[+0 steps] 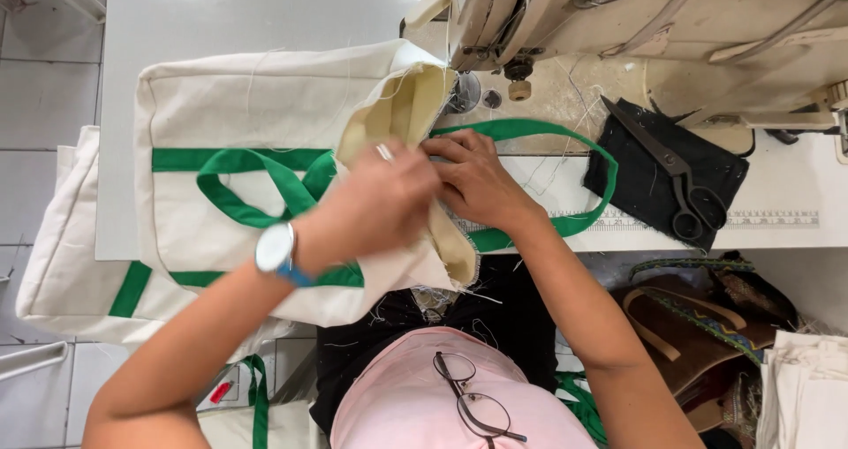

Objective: Trimming excess threads with scissors and positioning a canvas bag under a sewing machine to sew the edges.

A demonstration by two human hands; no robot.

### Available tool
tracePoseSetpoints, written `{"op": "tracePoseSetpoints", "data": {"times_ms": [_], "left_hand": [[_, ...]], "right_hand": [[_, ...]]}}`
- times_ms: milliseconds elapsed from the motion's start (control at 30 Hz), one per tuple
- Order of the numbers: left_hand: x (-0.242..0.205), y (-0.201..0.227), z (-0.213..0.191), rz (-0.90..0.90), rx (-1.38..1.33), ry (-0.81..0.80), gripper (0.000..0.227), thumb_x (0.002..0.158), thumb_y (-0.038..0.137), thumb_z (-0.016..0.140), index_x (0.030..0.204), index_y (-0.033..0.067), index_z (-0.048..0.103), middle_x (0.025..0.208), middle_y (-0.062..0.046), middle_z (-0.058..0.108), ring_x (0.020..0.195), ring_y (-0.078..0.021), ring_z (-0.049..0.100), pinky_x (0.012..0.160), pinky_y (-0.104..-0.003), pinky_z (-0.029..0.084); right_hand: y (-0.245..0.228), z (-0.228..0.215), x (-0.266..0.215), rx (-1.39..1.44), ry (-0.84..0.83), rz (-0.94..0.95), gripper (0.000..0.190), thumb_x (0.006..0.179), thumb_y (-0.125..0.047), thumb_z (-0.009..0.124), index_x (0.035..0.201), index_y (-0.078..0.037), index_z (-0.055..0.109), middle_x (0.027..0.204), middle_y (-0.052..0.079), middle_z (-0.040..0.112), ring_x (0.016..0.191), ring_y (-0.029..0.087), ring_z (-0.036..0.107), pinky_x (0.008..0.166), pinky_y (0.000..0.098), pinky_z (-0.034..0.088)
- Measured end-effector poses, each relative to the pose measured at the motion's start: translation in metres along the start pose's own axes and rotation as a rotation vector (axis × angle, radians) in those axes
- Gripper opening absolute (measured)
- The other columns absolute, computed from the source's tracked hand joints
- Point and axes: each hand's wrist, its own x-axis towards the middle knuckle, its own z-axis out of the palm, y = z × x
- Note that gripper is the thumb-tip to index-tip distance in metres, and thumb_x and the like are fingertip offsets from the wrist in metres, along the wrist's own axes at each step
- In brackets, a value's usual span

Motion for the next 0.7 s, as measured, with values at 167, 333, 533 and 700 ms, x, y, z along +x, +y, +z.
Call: {"op": "tracePoseSetpoints", "data": {"times_ms": [167,333,533,700], "left_hand": [[0.012,0.061,-0.033,0.258,-0.918,-0.355,0.022,0.092,0.035,0.056,0.081,0.0168,0.061,0.082,-0.006,0.056,0.081,-0.0396,0.067,0.062,-0.05,0.052],[0.064,0.007,0.012,0.203,-0.353,0.298,0.017,0.09,0.02,0.061,0.09,0.0044,0.067,0.091,-0.017,0.059,0.081,-0.0447,0.063,0.063,-0.05,0.048],[0.034,-0.066,0.059,-0.08,-0.06,0.042,0.047,0.107,0.058,0.038,0.113,0.0162,0.057,0.109,-0.011,0.057,0.097,-0.0399,0.065,0.075,-0.046,0.051],[0.026,-0.072,0.056,-0.263,0.281,-0.163,0.064,0.095,0.075,0.042,0.134,0.0258,0.056,0.121,-0.006,0.06,0.083,-0.0324,0.072,0.055,-0.042,0.059]], "right_hand": [[-0.007,-0.007,0.006,-0.039,0.023,-0.051,0.024,0.107,-0.033,0.055,0.125,-0.035,0.07,0.136,-0.008,0.06,0.124,0.02,0.052,0.106,0.0409,0.033],[0.049,0.045,-0.01,-0.059,0.182,-0.151,0.029,0.094,-0.041,0.064,0.096,-0.014,0.074,0.107,0.009,0.062,0.107,0.035,0.057,0.102,0.0466,0.036],[0.01,-0.003,0.005,-0.033,0.057,-0.148,0.013,0.092,-0.037,0.067,0.1,-0.032,0.075,0.116,-0.004,0.064,0.116,0.024,0.056,0.097,0.0423,0.037],[0.016,-0.002,0.005,-0.067,0.061,-0.167,0.02,0.097,-0.04,0.062,0.114,-0.04,0.074,0.14,-0.009,0.061,0.125,0.018,0.056,0.101,0.037,0.037]]}}
